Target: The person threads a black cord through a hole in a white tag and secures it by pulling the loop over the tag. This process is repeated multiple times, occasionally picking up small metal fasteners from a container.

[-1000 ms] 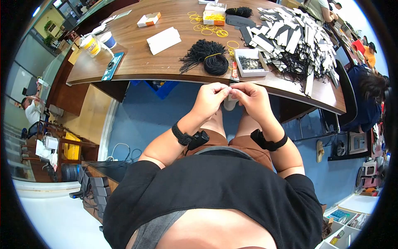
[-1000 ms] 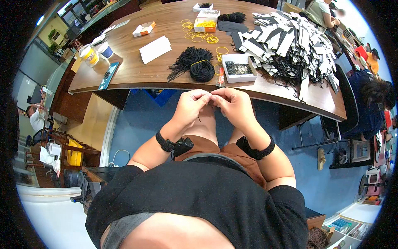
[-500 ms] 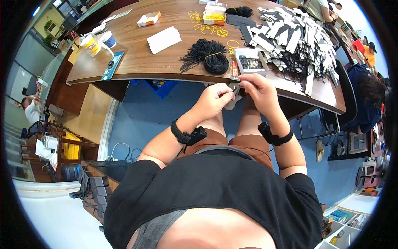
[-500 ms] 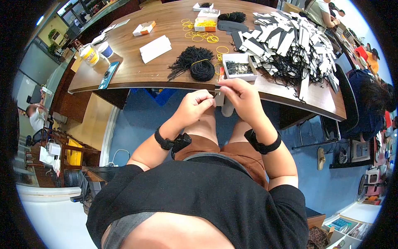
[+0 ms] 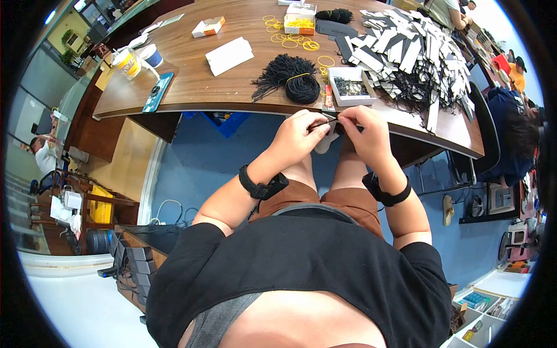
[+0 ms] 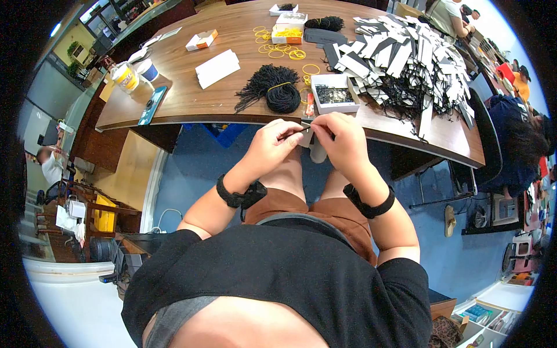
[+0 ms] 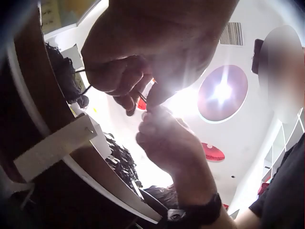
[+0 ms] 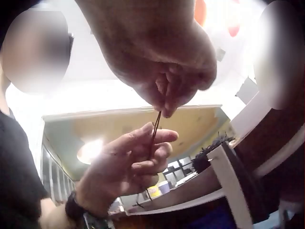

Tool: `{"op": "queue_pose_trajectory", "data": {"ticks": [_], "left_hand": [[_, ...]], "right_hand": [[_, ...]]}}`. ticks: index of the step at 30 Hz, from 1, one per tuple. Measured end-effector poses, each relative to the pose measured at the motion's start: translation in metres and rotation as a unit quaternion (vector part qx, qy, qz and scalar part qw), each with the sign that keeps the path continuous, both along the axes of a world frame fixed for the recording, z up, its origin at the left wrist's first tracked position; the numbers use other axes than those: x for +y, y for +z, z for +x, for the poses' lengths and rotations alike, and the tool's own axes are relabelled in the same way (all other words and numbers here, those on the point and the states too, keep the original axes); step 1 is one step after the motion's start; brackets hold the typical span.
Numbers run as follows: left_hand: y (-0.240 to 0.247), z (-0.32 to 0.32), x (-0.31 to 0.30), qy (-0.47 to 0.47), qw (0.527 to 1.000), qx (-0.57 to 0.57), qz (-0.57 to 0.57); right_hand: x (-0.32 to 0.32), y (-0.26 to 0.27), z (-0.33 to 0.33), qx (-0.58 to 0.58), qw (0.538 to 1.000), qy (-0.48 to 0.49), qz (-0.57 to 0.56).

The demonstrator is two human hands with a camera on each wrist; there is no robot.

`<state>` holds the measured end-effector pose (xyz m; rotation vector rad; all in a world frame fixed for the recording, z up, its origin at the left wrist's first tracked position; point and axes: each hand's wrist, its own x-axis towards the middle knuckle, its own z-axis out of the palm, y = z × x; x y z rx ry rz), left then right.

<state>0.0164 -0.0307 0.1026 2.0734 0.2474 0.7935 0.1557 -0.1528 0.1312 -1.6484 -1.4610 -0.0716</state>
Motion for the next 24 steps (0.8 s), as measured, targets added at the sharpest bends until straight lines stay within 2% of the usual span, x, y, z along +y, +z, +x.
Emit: {"op": "queue_pose_trajectory", "data": {"ticks": [2,3,4,5,6,7,8,11,15,17,19,20,23,24], "left_hand": [[-0.005,-0.001,0.004,0.041,0.998,0.035,0.018],[-0.010,-0.001,0.007,0.061,0.996,0.053,0.027],[-0.018,0.001,0.011,0.038,0.998,0.048,-0.023],[-0.022,0.000,0.015,-0.017,0.976,0.055,-0.211],[-0.021,-0.003,0.019,-0.072,0.916,0.059,-0.390],[-0.019,-0.004,0.022,-0.125,0.821,0.061,-0.554],[-0.019,-0.005,0.016,-0.124,0.774,0.036,-0.620],[-0.003,-0.004,0.006,-0.158,0.669,0.069,-0.723],[-0.007,-0.006,-0.010,-0.152,0.811,0.082,-0.559],[-0.012,-0.001,-0.013,-0.117,0.894,0.049,-0.430],[-0.013,0.002,-0.015,-0.075,0.954,0.011,-0.291],[-0.012,0.001,-0.014,-0.083,0.948,0.025,-0.305],[-0.020,0.004,-0.009,-0.089,0.972,0.030,-0.213],[-0.023,0.006,-0.010,-0.093,0.975,0.017,-0.203]], "right_hand": [[-0.001,-0.005,0.004,-0.191,0.977,-0.018,0.093],[-0.002,-0.011,0.004,-0.215,0.970,-0.016,0.112],[-0.003,-0.018,0.003,-0.239,0.962,-0.013,0.130],[-0.006,-0.022,0.001,-0.262,0.954,-0.010,0.148],[-0.009,-0.023,-0.003,-0.267,0.950,-0.010,0.162],[-0.012,-0.027,-0.006,-0.267,0.950,0.006,0.163],[-0.016,-0.033,-0.009,-0.267,0.950,0.021,0.163],[-0.022,-0.039,-0.017,-0.268,0.951,0.061,0.143],[-0.017,-0.025,-0.016,-0.209,0.965,0.039,0.154],[-0.014,-0.017,-0.013,-0.174,0.975,-0.045,0.134],[-0.012,-0.013,-0.010,-0.155,0.979,-0.052,0.118],[-0.010,-0.014,-0.009,-0.110,0.987,-0.032,0.112],[-0.006,-0.031,-0.006,0.048,0.995,0.029,0.078],[-0.007,-0.038,-0.003,0.021,0.996,0.033,0.085]]}}
